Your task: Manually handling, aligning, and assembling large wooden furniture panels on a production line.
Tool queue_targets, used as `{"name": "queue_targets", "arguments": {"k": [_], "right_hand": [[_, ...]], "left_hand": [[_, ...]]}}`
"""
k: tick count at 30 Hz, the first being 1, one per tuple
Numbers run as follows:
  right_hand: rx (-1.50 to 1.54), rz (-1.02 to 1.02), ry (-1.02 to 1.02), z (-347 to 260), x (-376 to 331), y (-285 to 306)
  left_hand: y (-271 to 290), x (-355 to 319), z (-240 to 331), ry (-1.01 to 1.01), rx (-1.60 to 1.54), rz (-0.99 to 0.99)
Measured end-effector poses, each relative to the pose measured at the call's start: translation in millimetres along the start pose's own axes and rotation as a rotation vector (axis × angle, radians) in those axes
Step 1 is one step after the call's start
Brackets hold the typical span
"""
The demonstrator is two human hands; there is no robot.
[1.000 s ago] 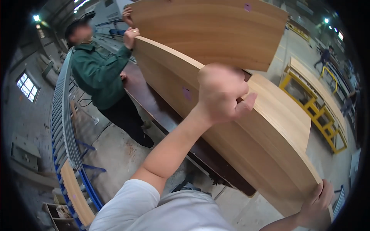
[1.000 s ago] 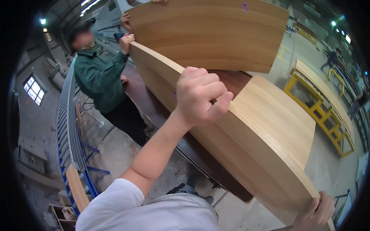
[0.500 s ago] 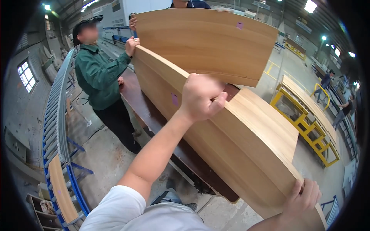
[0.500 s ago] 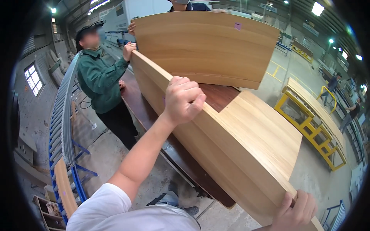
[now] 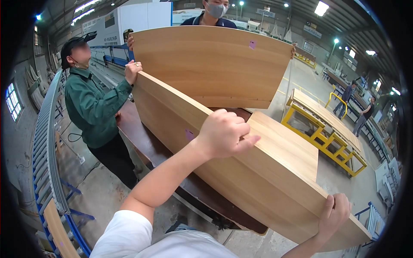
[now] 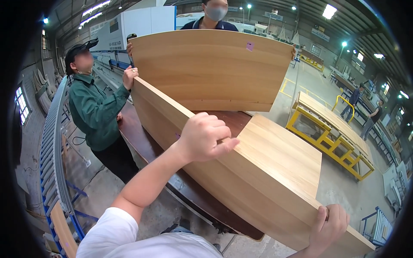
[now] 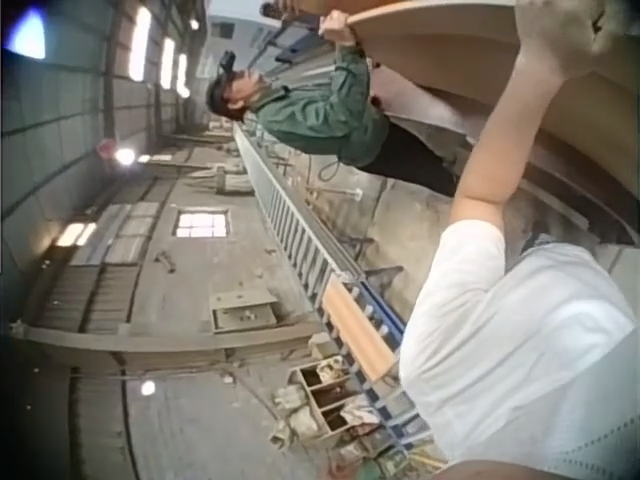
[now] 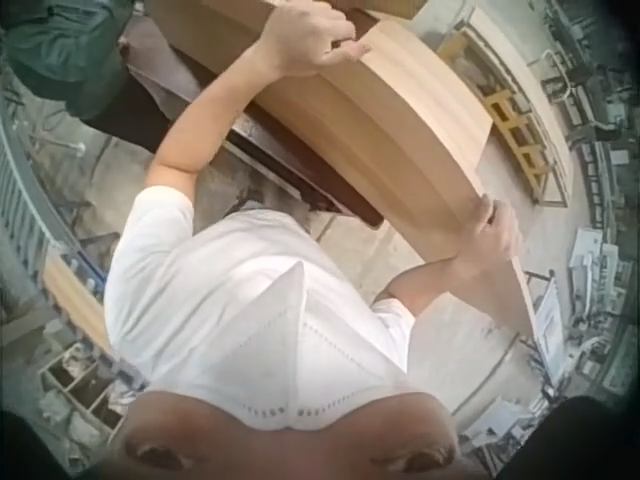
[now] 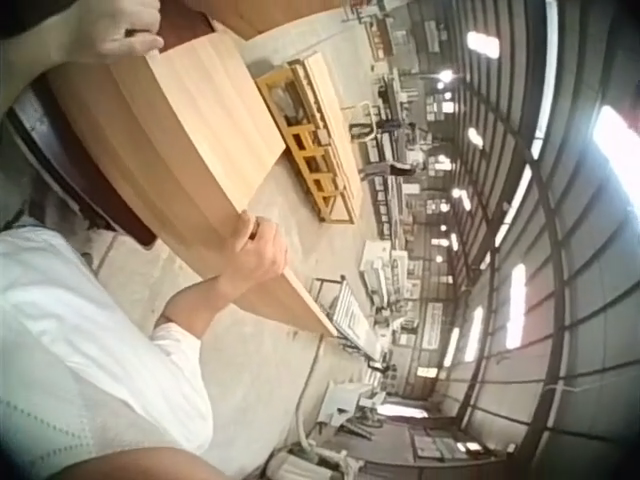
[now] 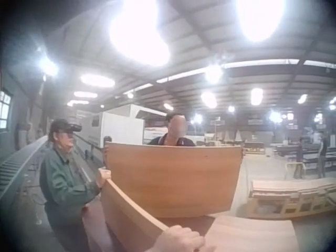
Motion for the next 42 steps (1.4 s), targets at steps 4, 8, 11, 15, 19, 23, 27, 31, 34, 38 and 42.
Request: {"name": "queue_targets", "arguments": {"k": [4,8,11,15,19,23,27,31,34,38,42], "right_hand": [[0.044,-0.009,0.023,-41.2,10.5,-15.5],[0.054,-0.052,0.030,-82.1,21.0,-31.3],[0.059,-0.122,0.023,-110.3,29.0,-43.4],[-0.004,-0.102,0.039,-130.9,30.0,-55.6],[-0.079,0.026,0.080,-129.7,28.3,-58.1],[-0.076,0.026,0.085,-131.6,28.6,-59.0],[-0.072,0.040,0.074,-130.7,28.3,-58.8],[-0.072,0.145,0.107,-133.3,27.4,-56.3],[-0.065,0.157,0.100,-132.5,24.8,-57.3],[-0.065,0.155,0.106,-129.6,24.3,-54.3],[-0.056,0.161,0.108,-130.0,23.6,-54.8]], "left_hand": [[3.4,-0.7,-16.7,-0.028,0.009,-0.113],[12.4,-1.8,-37.3,-0.069,0.024,-0.094],[16.4,-5.1,-54.3,-0.088,0.008,-0.057],[18.4,-9.6,-58.7,-0.186,0.007,0.201],[19.8,-9.8,-60.9,-0.185,0.006,0.284],[20.5,-11.8,-64.2,-0.179,0.018,0.310],[21.2,-11.3,-63.6,-0.172,0.026,0.314],[21.3,-13.5,-62.9,-0.169,0.017,0.330],[19.7,-14.4,-63.8,-0.175,0.032,0.320],[22.3,-11.6,-61.7,-0.168,0.030,0.336],[22.1,-12.2,-63.1,-0.156,0.023,0.352]]}}
Point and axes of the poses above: each hand's wrist, its own x-axis towards the middle knuckle, its own y-axis out of the back of the hand, z = x × y, the point moved 5 cm from there along x, towards the middle knuckle, and after that the axes turned 10 degrees about z, right-handed, at the moved point
